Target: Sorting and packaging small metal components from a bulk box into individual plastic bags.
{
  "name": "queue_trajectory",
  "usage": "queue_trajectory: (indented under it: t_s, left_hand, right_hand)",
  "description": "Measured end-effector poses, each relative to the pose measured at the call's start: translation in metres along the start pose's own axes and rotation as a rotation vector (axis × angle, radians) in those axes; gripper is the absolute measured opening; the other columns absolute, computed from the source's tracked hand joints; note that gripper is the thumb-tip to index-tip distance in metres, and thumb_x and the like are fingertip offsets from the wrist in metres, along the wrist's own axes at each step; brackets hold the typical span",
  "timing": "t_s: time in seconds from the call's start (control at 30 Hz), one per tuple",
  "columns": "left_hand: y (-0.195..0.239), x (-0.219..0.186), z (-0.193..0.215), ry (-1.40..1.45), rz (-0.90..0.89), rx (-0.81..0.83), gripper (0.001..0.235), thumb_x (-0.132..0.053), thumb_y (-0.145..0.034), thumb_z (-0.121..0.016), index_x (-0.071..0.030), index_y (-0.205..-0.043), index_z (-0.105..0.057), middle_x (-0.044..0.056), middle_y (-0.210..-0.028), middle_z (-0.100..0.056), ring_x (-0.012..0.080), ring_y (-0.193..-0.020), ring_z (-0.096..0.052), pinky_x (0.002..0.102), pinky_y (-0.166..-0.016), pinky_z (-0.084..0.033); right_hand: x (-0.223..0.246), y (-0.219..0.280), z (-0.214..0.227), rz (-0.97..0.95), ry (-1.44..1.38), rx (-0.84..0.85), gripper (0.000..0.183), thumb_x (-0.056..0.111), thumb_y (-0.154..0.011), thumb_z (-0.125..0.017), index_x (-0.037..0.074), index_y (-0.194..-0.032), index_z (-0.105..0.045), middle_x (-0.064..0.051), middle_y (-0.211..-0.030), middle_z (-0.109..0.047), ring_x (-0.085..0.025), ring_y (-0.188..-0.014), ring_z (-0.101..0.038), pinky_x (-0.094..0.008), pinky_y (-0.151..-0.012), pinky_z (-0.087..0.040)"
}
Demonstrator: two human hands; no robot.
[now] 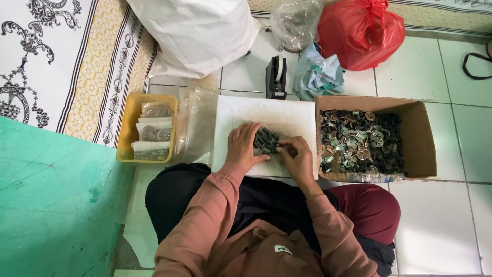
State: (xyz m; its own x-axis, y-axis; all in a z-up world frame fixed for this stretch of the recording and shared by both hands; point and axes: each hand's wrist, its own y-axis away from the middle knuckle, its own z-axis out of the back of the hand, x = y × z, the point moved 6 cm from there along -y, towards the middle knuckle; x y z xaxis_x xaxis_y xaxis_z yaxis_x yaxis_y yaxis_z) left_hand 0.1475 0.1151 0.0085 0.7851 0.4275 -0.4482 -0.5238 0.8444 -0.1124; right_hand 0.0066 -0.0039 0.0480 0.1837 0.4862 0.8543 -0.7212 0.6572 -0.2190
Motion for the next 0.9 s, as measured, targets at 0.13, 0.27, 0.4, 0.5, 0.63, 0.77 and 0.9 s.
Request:
queue_trajectory:
  t_s: [0.13, 0.27, 0.4, 0.5, 0.63, 0.77, 0.9]
  left_hand:
    - [-0.006, 0.004, -0.006, 0.006, 0.008, -0.013, 0.109, -0.056, -0.08, -0.085, -0.029, -0.163, -0.02, 0.003, -0.148, -0.046, 0.0258, -0.147, -0.035, 0.053, -0.124, -0.024]
    - [-0.009, 0.003, -0.011, 0.041, -0.021, -0.054, 0.09, -0.046, -0.09, -0.08, -0.032, -0.161, -0.026, -0.001, -0.143, -0.051, 0.023, -0.144, -0.04, 0.051, -0.123, -0.029]
    - [-0.009, -0.001, -0.009, 0.028, -0.01, -0.036, 0.101, -0.044, -0.084, -0.086, -0.037, -0.162, -0.023, -0.003, -0.148, -0.047, 0.0207, -0.145, -0.039, 0.048, -0.124, -0.031]
    - [-0.008, -0.007, -0.002, -0.001, -0.041, -0.042, 0.108, -0.052, -0.078, -0.088, -0.034, -0.162, -0.022, -0.003, -0.154, -0.043, 0.0193, -0.146, -0.035, 0.046, -0.123, -0.028]
    - [-0.011, -0.006, -0.009, 0.016, -0.055, -0.019, 0.11, -0.048, -0.078, -0.089, -0.034, -0.163, -0.021, -0.003, -0.151, -0.045, 0.0203, -0.145, -0.034, 0.048, -0.122, -0.028]
    - [-0.013, -0.005, -0.011, 0.075, -0.062, -0.002, 0.103, -0.044, -0.081, -0.088, -0.033, -0.162, -0.025, -0.003, -0.147, -0.048, 0.0223, -0.144, -0.036, 0.051, -0.121, -0.027]
    - [-0.011, -0.011, -0.006, 0.073, -0.06, -0.055, 0.103, -0.055, -0.077, -0.087, -0.033, -0.159, -0.028, -0.003, -0.141, -0.048, 0.0212, -0.139, -0.038, 0.05, -0.119, -0.029]
  right_hand:
    - [-0.01, -0.013, 0.005, -0.072, 0.056, 0.027, 0.014, 0.008, -0.097, -0.075, 0.006, -0.111, -0.073, -0.01, -0.1, -0.063, -0.026, -0.089, -0.068, -0.037, -0.079, -0.057]
    - [0.005, -0.019, 0.004, -0.049, 0.162, 0.108, 0.016, 0.007, -0.1, -0.07, -0.002, -0.115, -0.07, -0.014, -0.1, -0.059, -0.031, -0.089, -0.068, -0.041, -0.076, -0.058]
    - [0.011, -0.021, 0.0, -0.024, 0.255, 0.168, 0.018, 0.007, -0.105, -0.064, -0.004, -0.118, -0.07, -0.014, -0.1, -0.057, -0.029, -0.089, -0.068, -0.039, -0.074, -0.059]
    - [0.022, -0.024, 0.002, -0.022, 0.238, 0.188, 0.018, 0.005, -0.105, -0.061, -0.005, -0.118, -0.069, -0.014, -0.099, -0.054, -0.025, -0.084, -0.064, -0.039, -0.067, -0.054]
    - [0.037, -0.031, 0.0, 0.041, 0.306, 0.204, 0.018, 0.003, -0.104, -0.061, -0.003, -0.119, -0.07, -0.012, -0.096, -0.053, -0.024, -0.08, -0.062, -0.038, -0.065, -0.054]
    - [0.032, -0.033, 0.0, 0.038, 0.33, 0.222, 0.011, 0.005, -0.101, -0.066, -0.003, -0.106, -0.071, -0.012, -0.089, -0.056, -0.024, -0.074, -0.063, -0.036, -0.062, -0.052]
    - [0.02, -0.03, 0.0, 0.015, 0.281, 0.237, 0.017, 0.005, -0.103, -0.063, -0.002, -0.116, -0.071, -0.012, -0.086, -0.058, -0.022, -0.069, -0.062, -0.035, -0.059, -0.05]
